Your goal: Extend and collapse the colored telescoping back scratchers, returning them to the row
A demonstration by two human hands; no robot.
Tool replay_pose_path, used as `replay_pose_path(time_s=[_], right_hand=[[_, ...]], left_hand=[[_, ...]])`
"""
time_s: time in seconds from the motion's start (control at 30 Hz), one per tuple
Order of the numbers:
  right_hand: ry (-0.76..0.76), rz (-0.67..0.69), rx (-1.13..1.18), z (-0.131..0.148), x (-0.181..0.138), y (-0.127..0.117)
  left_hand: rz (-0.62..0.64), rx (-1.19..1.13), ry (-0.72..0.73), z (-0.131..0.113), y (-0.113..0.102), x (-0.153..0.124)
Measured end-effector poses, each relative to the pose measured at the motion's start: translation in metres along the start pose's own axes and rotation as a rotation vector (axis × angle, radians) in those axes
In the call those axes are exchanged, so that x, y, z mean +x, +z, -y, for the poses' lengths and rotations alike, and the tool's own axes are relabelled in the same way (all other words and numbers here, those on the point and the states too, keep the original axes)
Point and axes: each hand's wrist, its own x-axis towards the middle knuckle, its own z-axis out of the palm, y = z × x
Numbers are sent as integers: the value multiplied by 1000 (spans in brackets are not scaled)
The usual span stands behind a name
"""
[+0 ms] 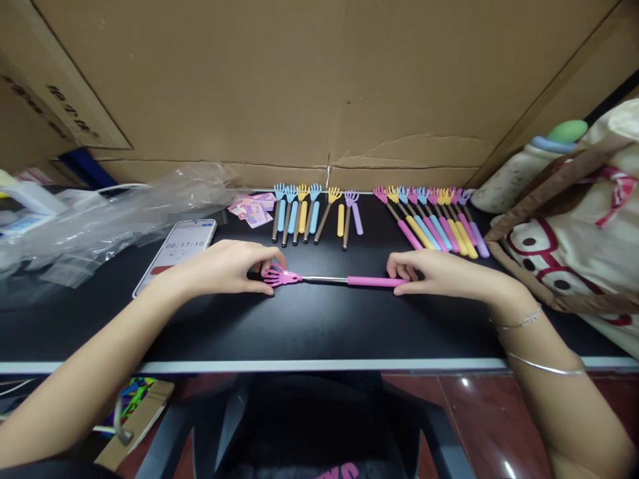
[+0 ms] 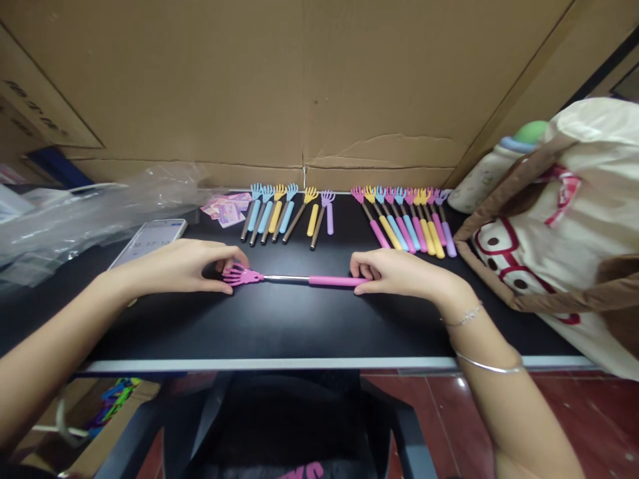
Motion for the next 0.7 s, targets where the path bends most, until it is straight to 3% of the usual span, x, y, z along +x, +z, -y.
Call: replay_pose_path(time_s=[0.7], right_hand=[[30, -34, -31, 3, -2, 1]], left_hand=[[14, -7, -20, -2, -1, 1]])
